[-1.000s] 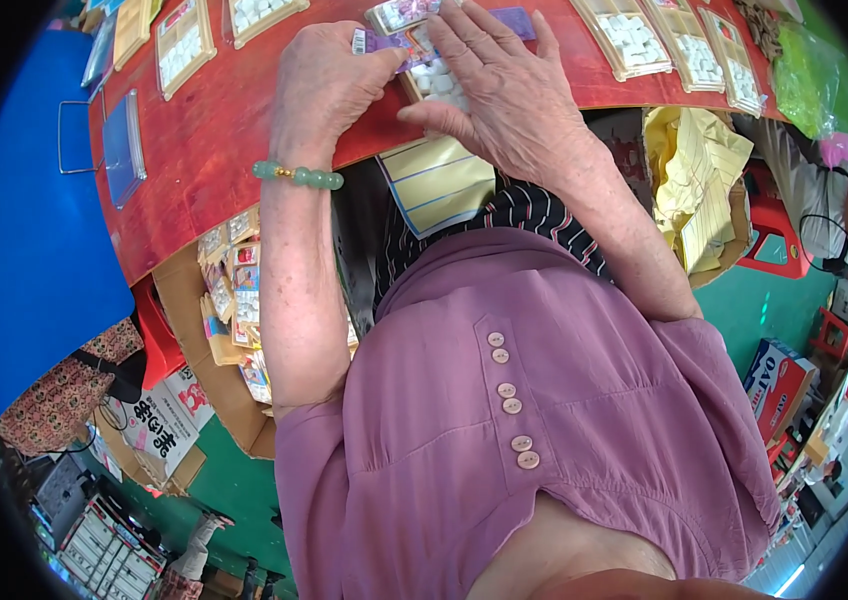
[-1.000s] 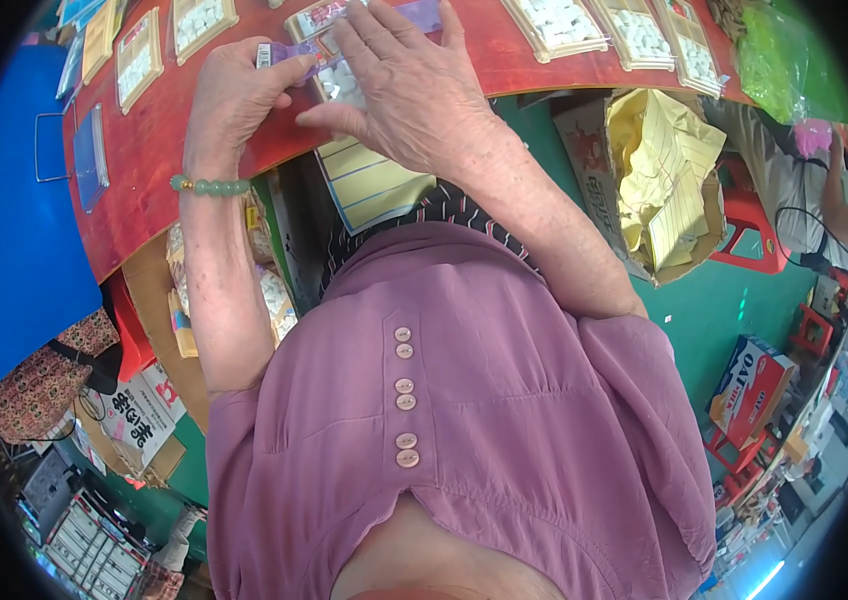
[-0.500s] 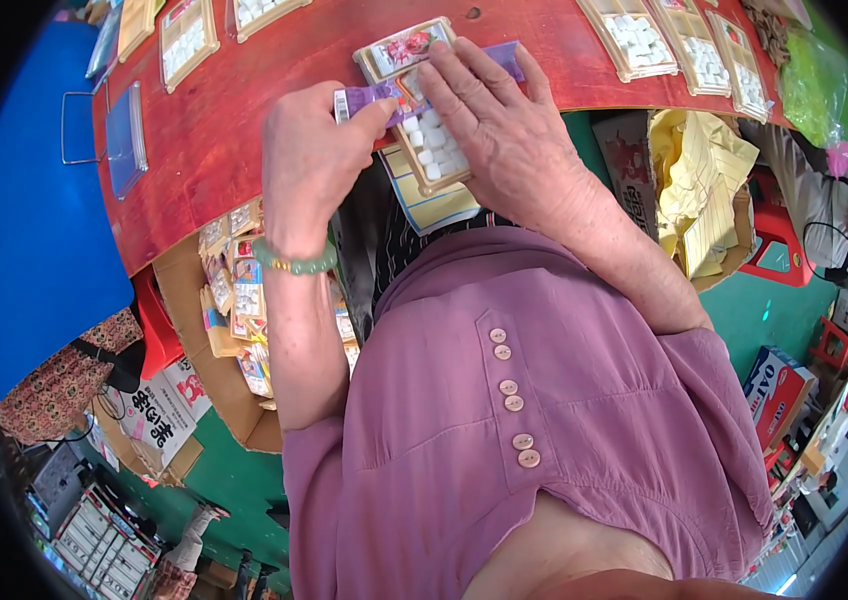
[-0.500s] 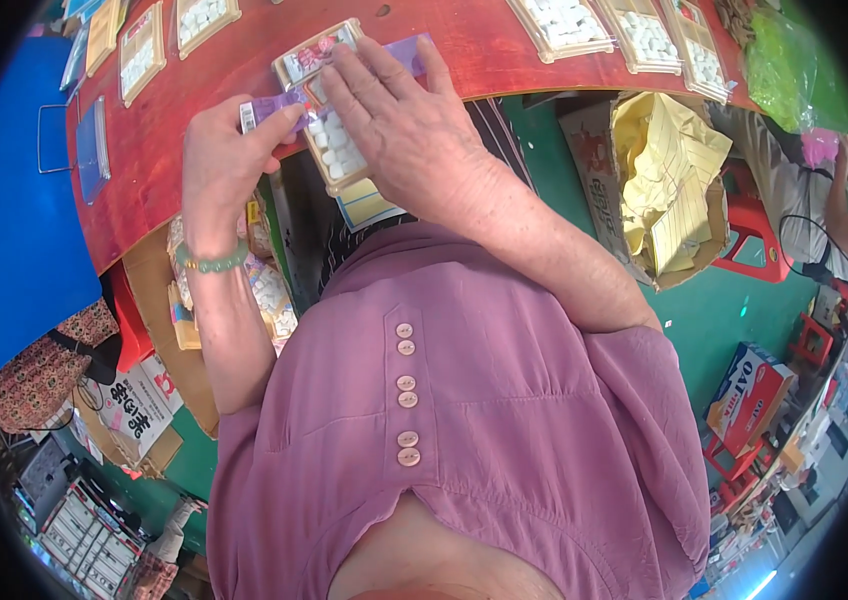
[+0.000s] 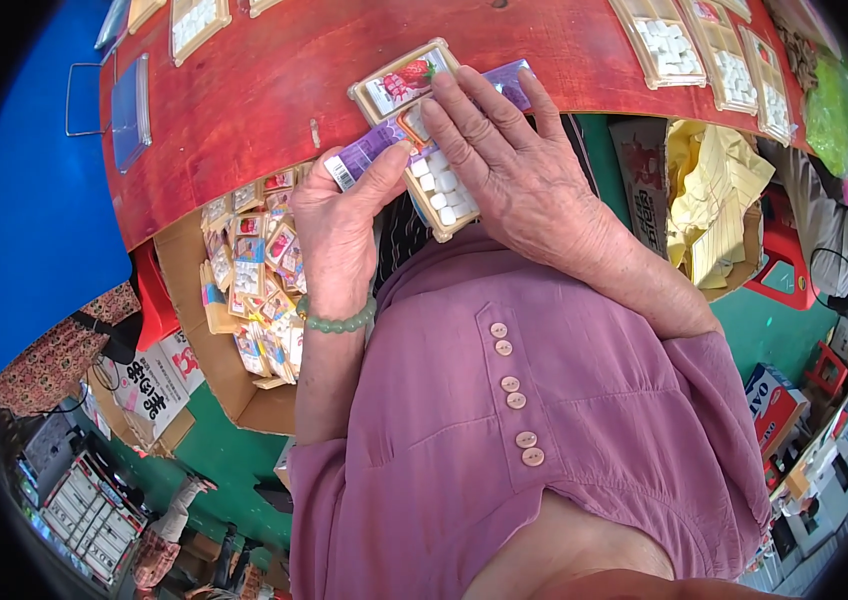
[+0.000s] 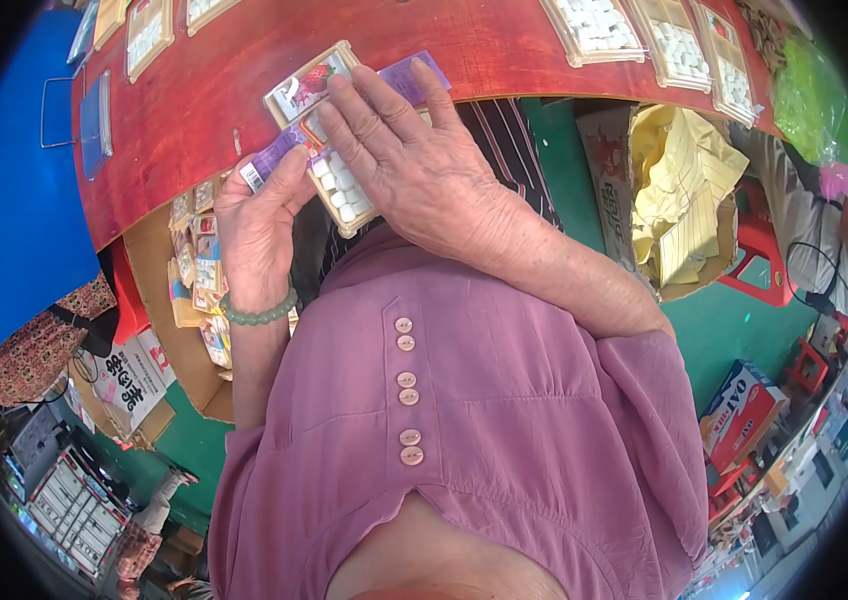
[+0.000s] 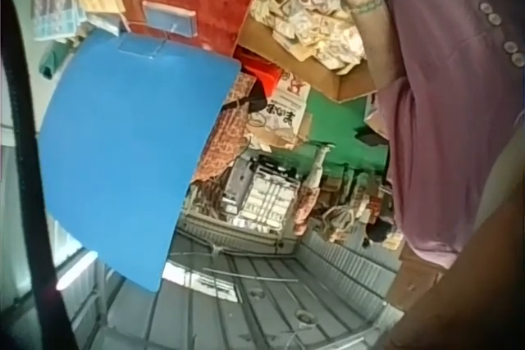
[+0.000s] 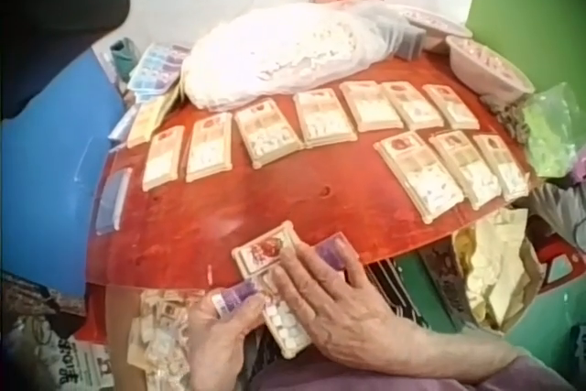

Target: Packaging small containers by wrapping them with label strips.

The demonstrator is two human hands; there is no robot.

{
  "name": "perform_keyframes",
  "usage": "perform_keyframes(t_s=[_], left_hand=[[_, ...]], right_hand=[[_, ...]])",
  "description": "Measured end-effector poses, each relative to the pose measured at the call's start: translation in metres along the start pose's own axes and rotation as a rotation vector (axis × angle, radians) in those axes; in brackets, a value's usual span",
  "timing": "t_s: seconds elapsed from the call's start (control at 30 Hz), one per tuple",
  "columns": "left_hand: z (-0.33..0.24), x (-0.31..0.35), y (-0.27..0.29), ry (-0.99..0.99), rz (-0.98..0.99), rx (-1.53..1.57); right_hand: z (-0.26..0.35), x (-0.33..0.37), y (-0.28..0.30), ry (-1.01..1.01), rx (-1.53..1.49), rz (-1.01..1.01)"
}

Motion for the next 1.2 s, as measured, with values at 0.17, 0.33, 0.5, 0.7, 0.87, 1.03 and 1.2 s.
perform_keyframes(t_s=[0.17,0.33,0.5,0.7,0.87,1.03,1.2], left_hand=[[0.006,0.002,-0.008,-0.013,-0.007,0.108],[0.012,0.002,-0.008,-0.027,0.047,0.185],[0.011,0.007,-0.004,-0.037,0.027,0.172],[0.008,0.014,-0.002,-0.072,0.061,0.128],[0.000,0.021,-0.012,-0.128,0.092,0.128],[-0.002,0.027,-0.012,-0.144,0.146,0.049],[-0.003,0.031,-0.013,-0.154,0.178,-0.010]], right_hand=[[0.001,0.002,-0.001,0.023,-0.016,-0.009],[0.000,0.005,0.001,0.011,-0.018,-0.019],[-0.007,0.008,0.012,0.070,-0.251,0.085],[-0.021,0.016,0.030,-0.045,-0.531,-0.028],[-0.026,0.020,0.025,-0.320,-0.612,-0.278],[-0.021,0.021,0.012,-0.678,-1.264,-0.008],[-0.020,0.022,0.007,-0.731,-1.605,0.063]])
Point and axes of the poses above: each hand's wrist, its own x-axis away from the middle knuckle, its own y-axis out of the back of the hand, z = x × y, the point moved 4 cm from there along -x, towards the middle knuckle, and after that the axes turned 14 degrees about x, right-handed, at the moved point
